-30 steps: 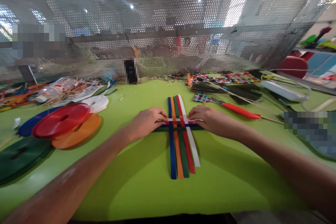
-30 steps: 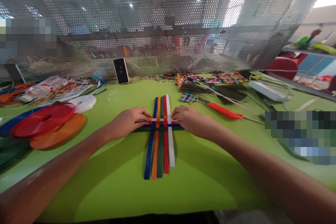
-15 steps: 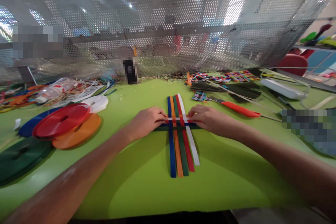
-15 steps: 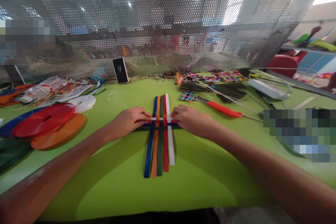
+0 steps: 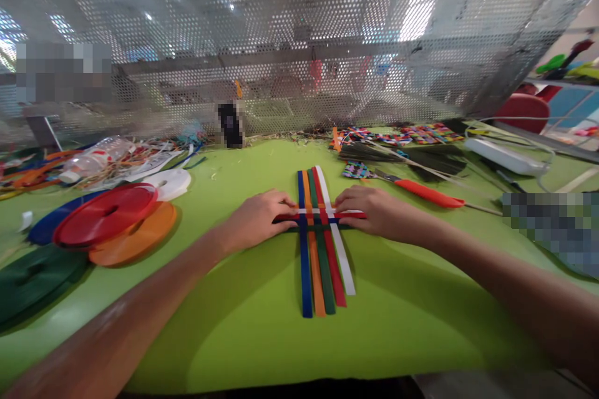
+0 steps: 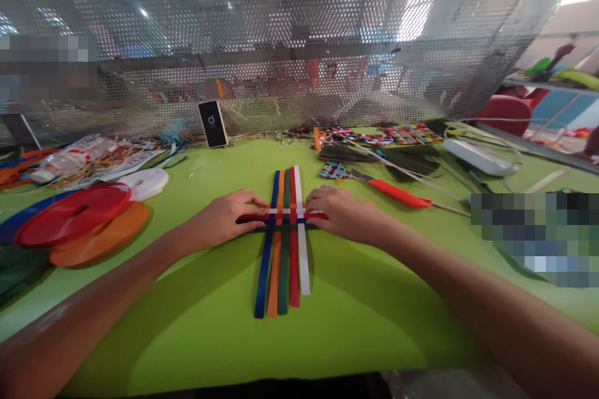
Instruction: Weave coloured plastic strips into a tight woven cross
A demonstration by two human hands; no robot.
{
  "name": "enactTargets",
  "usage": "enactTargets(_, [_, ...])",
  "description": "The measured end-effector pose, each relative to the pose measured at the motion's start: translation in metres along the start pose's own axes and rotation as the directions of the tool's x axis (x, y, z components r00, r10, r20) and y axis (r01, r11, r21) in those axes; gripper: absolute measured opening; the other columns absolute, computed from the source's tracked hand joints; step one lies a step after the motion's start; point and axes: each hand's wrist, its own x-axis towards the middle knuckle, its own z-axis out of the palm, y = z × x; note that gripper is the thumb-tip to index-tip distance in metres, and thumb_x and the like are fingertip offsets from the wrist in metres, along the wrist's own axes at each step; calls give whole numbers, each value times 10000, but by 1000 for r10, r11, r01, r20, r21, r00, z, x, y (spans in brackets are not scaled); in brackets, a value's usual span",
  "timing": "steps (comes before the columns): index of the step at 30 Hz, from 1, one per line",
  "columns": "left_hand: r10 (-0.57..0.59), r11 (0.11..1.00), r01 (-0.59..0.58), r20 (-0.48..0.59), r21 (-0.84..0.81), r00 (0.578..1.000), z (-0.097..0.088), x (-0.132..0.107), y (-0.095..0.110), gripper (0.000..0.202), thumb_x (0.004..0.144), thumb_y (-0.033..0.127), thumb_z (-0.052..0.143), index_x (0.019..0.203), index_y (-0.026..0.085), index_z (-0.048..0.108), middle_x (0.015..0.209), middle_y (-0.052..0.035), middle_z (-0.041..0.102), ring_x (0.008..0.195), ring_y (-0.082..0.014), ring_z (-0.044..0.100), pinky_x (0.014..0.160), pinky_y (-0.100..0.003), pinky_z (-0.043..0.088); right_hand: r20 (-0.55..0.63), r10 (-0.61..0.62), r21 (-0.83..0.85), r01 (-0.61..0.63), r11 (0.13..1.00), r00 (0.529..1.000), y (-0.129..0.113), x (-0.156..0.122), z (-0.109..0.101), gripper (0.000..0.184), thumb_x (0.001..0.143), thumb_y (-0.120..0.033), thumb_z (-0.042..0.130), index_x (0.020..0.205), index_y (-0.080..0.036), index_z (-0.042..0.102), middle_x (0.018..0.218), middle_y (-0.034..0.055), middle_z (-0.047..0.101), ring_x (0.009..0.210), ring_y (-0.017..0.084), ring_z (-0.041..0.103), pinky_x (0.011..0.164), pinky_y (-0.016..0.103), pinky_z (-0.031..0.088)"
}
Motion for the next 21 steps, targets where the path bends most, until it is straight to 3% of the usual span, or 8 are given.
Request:
enactTargets(15, [12, 995, -12, -3, 103, 1000, 3, 0, 4, 262, 1001, 294, 557, 1167, 175, 722, 1158, -102, 687, 1077, -251, 625, 950, -387, 500, -2, -6, -150, 6, 989, 1000, -6, 0, 4, 205, 982, -216, 560, 990, -171, 760, 1033, 125, 748, 914, 232, 688, 834, 370, 541])
enactTargets(21, [23, 986, -25, 14, 162, 1000, 3, 0, 8, 284, 1012, 290, 534, 1194, 153, 703, 1200, -107, 674, 1121, -259, 614, 1005, -410, 491, -6, -29, -164, 28, 986, 1000, -8, 0, 5, 210, 985, -208, 561, 998, -171, 767, 1012, 113, 759, 893, 231, 698, 822, 350, 537])
